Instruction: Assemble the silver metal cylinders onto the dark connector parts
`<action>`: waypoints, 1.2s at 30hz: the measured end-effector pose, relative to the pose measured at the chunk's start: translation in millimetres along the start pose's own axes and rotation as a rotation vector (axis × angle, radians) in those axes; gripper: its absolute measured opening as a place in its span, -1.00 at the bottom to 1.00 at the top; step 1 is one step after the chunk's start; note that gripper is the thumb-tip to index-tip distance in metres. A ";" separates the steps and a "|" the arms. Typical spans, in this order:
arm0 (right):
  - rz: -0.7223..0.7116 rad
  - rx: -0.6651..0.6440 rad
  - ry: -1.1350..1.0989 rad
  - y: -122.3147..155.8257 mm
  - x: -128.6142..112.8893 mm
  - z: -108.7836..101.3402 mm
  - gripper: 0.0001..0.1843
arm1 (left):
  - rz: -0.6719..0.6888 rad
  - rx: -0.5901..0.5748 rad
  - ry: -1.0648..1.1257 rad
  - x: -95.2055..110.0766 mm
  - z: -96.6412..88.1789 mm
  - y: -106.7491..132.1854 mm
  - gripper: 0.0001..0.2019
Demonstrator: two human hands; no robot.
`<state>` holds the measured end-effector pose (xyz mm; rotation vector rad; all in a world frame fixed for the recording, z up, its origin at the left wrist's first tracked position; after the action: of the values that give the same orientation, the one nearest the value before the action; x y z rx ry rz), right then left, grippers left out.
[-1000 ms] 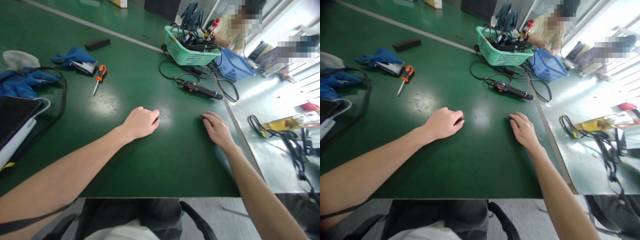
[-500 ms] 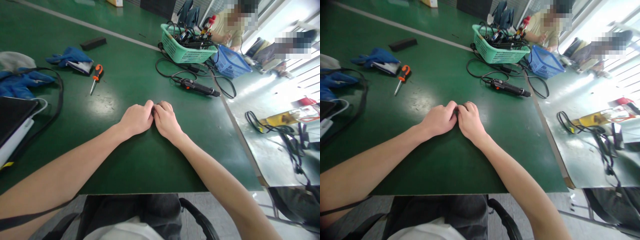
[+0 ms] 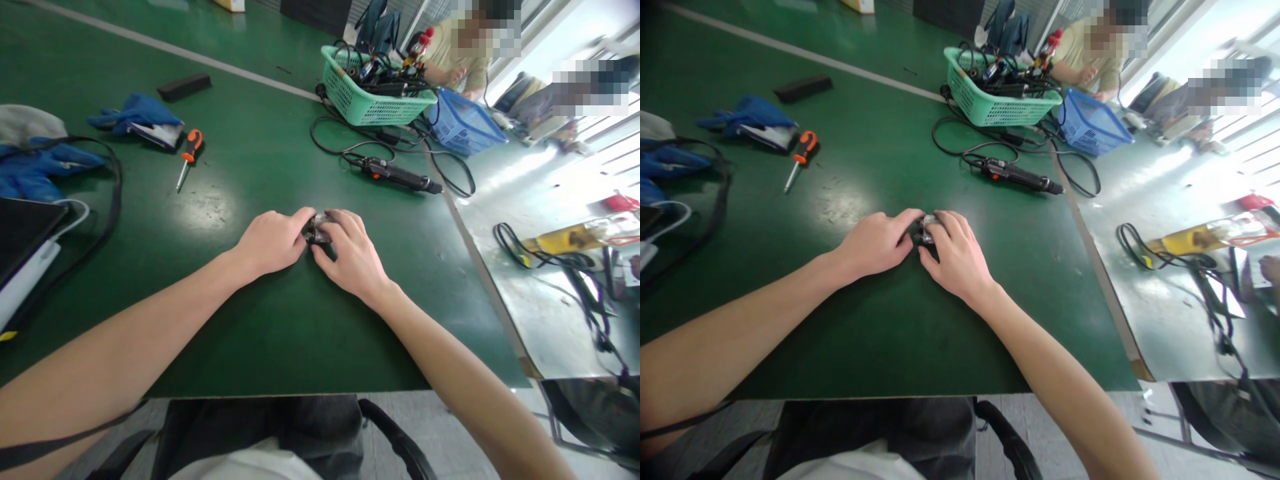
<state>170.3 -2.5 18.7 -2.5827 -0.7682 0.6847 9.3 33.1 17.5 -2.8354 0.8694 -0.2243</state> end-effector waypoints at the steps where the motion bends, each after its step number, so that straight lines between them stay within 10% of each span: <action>1: -0.004 -0.007 0.012 3.1 1.4 0.4 -0.66 | -0.006 -0.001 -0.001 0.1 0.3 -0.5 -0.55; 27: -0.022 -0.068 -0.084 15.0 -4.9 -6.8 -0.82 | -0.010 0.011 0.032 1.8 -0.6 -0.5 -0.53; 36: -0.026 -0.049 -0.090 14.2 -2.2 -4.4 -0.79 | 0.247 0.016 0.067 9.6 1.3 5.3 -0.74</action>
<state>176.9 -15.8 16.5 -2.5956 -0.8560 0.7885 14.5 23.5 16.0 -2.6852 1.2134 -0.2927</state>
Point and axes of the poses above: each hand's wrist, its own y-axis away from the middle knuckle, its own z-axis out of the palm, x = y × z, the point moved 4 cm from there along -y, towards the middle knuckle, and after that the axes turned 3 degrees about -y, right-handed, at the moved point
